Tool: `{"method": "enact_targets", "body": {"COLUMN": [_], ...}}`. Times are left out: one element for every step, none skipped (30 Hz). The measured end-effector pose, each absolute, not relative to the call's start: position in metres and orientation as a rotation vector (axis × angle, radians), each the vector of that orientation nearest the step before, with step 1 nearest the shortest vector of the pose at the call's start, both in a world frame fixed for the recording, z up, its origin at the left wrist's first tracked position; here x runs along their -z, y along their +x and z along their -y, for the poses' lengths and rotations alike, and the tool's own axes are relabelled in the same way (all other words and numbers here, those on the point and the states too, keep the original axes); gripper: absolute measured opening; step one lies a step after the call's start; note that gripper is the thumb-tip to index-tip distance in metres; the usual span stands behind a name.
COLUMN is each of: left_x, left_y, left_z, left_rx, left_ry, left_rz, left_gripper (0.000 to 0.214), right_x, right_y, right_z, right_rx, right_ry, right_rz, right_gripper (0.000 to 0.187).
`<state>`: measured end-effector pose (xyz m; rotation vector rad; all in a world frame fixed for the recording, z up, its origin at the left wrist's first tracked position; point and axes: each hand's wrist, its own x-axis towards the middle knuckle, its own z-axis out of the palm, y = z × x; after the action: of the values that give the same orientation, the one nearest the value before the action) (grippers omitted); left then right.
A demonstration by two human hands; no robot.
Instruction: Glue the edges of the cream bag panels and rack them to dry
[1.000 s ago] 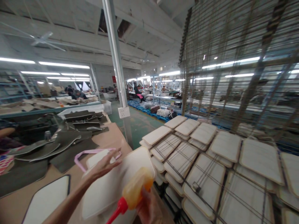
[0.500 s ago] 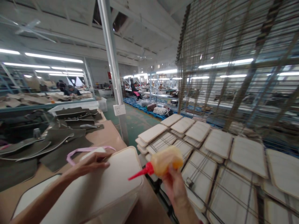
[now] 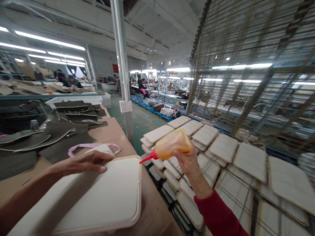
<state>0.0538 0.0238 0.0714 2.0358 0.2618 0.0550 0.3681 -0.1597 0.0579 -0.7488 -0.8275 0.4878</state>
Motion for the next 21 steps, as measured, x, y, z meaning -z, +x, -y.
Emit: {"method": "enact_targets", "body": {"left_x": [-0.074,-0.077,-0.079,-0.081,-0.082,-0.083,-0.083,-0.083,-0.083,-0.083,-0.082,-0.082,-0.082,-0.082,-0.082,-0.083,-0.084,-0.085,-0.086,-0.086,-0.086], "left_y": [0.054,0.055,0.055,0.055,0.054,0.054,0.053,0.052,0.051,0.05,0.049,0.048,0.048,0.047,0.047,0.047,0.046,0.046,0.046,0.046,0.045], "left_z": [-0.022,-0.02,-0.019,-0.018,-0.018,-0.018,-0.018,-0.019,-0.02,-0.02,-0.021,-0.021,-0.021,-0.021,-0.021,-0.021,-0.02,-0.02,-0.019,-0.019,-0.018], "left_rx": [-0.004,0.016,0.004,-0.019,-0.042,-0.059,-0.067,-0.072,-0.08,-0.093,-0.113,-0.134,-0.146,-0.146,-0.133,-0.113,-0.09,-0.07,-0.059,-0.056,-0.066], "left_ry": [1.986,1.954,1.942,1.941,1.946,1.956,1.97,1.985,1.998,2.007,2.012,2.014,2.014,2.012,2.009,2.003,1.993,1.98,1.966,1.952,1.94], "left_rz": [-0.269,-0.271,-0.267,-0.261,-0.254,-0.25,-0.251,-0.26,-0.276,-0.297,-0.32,-0.342,-0.359,-0.371,-0.379,-0.384,-0.389,-0.393,-0.395,-0.398,-0.4], "left_gripper": [0.03,0.03,0.03,0.03,0.03,0.029,0.029,0.028,0.028,0.027,0.027,0.027,0.027,0.027,0.027,0.027,0.026,0.026,0.026,0.026,0.025], "right_x": [-0.058,-0.058,-0.057,-0.056,-0.055,-0.053,-0.052,-0.051,-0.051,-0.05,-0.05,-0.049,-0.049,-0.048,-0.048,-0.048,-0.048,-0.048,-0.048,-0.048,-0.048], "right_y": [0.368,0.368,0.367,0.367,0.366,0.366,0.365,0.365,0.364,0.363,0.362,0.361,0.359,0.358,0.357,0.356,0.355,0.354,0.354,0.353,0.353], "right_z": [0.16,0.161,0.163,0.164,0.166,0.167,0.169,0.171,0.172,0.173,0.174,0.175,0.176,0.177,0.177,0.178,0.178,0.179,0.18,0.181,0.181], "right_rx": [-0.489,-0.489,-0.489,-0.49,-0.492,-0.495,-0.499,-0.502,-0.506,-0.509,-0.51,-0.508,-0.505,-0.5,-0.496,-0.494,-0.497,-0.506,-0.516,-0.529,-0.542], "right_ry": [-0.755,-0.761,-0.767,-0.773,-0.779,-0.786,-0.792,-0.798,-0.803,-0.808,-0.813,-0.815,-0.819,-0.823,-0.825,-0.826,-0.827,-0.828,-0.83,-0.835,-0.844], "right_rz": [0.835,0.843,0.851,0.86,0.868,0.876,0.884,0.891,0.895,0.896,0.89,0.878,0.861,0.842,0.825,0.812,0.803,0.802,0.804,0.811,0.818], "right_gripper": [0.045,0.044,0.044,0.043,0.043,0.042,0.042,0.042,0.041,0.041,0.04,0.04,0.04,0.041,0.041,0.042,0.042,0.042,0.042,0.041,0.041]}}
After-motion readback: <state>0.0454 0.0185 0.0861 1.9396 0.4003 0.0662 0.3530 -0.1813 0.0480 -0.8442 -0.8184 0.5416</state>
